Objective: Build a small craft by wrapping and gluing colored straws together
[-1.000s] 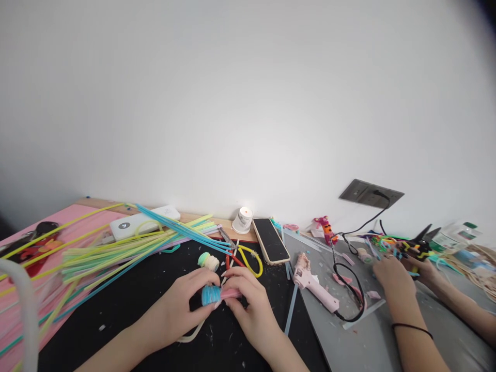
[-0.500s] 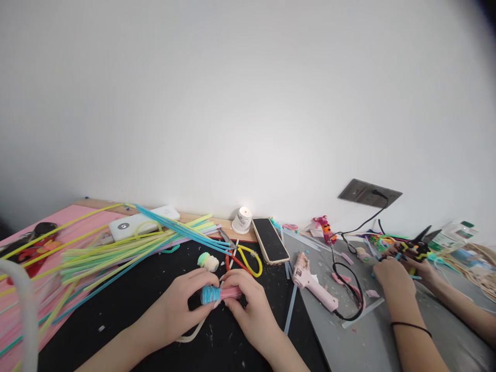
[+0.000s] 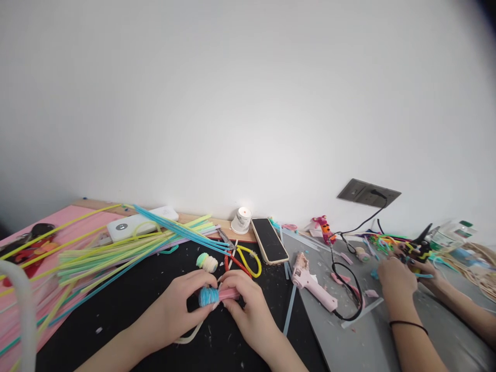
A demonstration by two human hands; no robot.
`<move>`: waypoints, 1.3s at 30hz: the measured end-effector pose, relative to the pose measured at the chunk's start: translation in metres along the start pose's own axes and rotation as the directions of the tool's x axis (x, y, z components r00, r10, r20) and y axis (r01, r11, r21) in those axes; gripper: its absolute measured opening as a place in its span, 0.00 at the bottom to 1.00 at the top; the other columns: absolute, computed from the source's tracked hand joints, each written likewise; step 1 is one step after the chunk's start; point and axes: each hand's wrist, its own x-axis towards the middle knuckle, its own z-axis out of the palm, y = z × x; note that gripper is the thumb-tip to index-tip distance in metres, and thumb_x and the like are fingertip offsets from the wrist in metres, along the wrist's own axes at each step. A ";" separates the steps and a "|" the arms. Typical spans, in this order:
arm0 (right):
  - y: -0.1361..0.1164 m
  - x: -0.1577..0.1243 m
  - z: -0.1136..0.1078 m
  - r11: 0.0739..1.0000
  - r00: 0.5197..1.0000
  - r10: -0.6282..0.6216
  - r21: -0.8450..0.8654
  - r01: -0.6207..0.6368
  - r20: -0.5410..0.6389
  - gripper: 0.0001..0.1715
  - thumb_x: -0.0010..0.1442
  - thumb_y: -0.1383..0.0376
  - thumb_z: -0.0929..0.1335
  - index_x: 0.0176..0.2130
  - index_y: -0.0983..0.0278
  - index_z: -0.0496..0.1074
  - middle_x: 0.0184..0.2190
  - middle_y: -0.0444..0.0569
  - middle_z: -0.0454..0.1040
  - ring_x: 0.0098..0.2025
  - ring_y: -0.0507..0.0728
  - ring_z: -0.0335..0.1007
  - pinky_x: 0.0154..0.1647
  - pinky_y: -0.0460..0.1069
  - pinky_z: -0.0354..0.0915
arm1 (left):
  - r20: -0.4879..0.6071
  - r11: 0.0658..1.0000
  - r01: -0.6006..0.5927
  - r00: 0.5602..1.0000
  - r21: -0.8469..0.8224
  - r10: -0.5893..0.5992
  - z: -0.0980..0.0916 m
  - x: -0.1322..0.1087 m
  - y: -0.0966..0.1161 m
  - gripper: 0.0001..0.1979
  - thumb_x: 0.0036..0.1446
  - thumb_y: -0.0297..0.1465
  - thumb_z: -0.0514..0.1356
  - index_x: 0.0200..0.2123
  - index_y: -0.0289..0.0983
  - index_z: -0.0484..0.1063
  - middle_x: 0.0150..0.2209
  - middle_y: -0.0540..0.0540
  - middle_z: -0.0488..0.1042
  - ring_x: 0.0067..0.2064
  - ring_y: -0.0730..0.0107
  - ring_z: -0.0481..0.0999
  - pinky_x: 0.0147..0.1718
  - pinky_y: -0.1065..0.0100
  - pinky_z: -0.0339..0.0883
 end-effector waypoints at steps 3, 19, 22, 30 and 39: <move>0.000 0.000 0.001 1.000 1.000 0.011 0.010 -0.011 -0.002 0.18 0.53 0.82 0.65 0.37 0.62 0.70 0.41 0.48 0.71 0.45 0.54 0.69 0.48 0.47 0.64 | 0.004 1.000 0.005 1.000 -0.001 -0.005 -0.002 0.000 0.003 0.06 0.53 0.25 0.57 0.34 0.39 0.71 0.33 0.49 0.76 0.35 0.66 0.74 0.36 0.69 0.68; 0.002 0.000 0.002 1.000 0.999 0.000 -0.017 0.000 -0.043 0.18 0.54 0.81 0.66 0.39 0.61 0.70 0.40 0.46 0.72 0.44 0.54 0.69 0.48 0.47 0.64 | -0.023 1.000 0.007 1.000 0.006 -0.007 -0.003 0.001 0.003 0.05 0.55 0.28 0.57 0.35 0.39 0.72 0.32 0.49 0.76 0.33 0.67 0.73 0.33 0.70 0.66; 0.003 -0.001 0.003 0.998 0.997 0.032 -0.051 -0.035 -0.066 0.22 0.51 0.81 0.66 0.42 0.61 0.69 0.40 0.46 0.73 0.43 0.54 0.69 0.47 0.47 0.64 | -0.030 1.000 0.001 1.000 0.007 -0.001 -0.002 0.001 0.001 0.05 0.55 0.28 0.56 0.35 0.39 0.71 0.33 0.49 0.76 0.33 0.67 0.74 0.33 0.69 0.67; 0.003 -0.001 0.003 0.999 0.998 0.018 -0.050 -0.021 -0.066 0.20 0.52 0.81 0.66 0.41 0.61 0.69 0.40 0.46 0.73 0.43 0.54 0.69 0.47 0.48 0.64 | -0.032 1.000 0.015 0.999 0.010 -0.014 -0.001 0.001 0.000 0.05 0.54 0.28 0.56 0.35 0.39 0.71 0.32 0.49 0.75 0.33 0.67 0.73 0.33 0.69 0.66; 0.000 0.000 0.002 1.000 0.999 0.005 -0.008 -0.005 -0.049 0.17 0.54 0.81 0.66 0.38 0.62 0.69 0.40 0.47 0.72 0.45 0.54 0.69 0.48 0.47 0.64 | -0.033 1.000 0.006 0.999 0.013 -0.005 0.000 0.001 0.000 0.04 0.55 0.28 0.57 0.34 0.39 0.71 0.32 0.49 0.76 0.33 0.67 0.73 0.33 0.69 0.66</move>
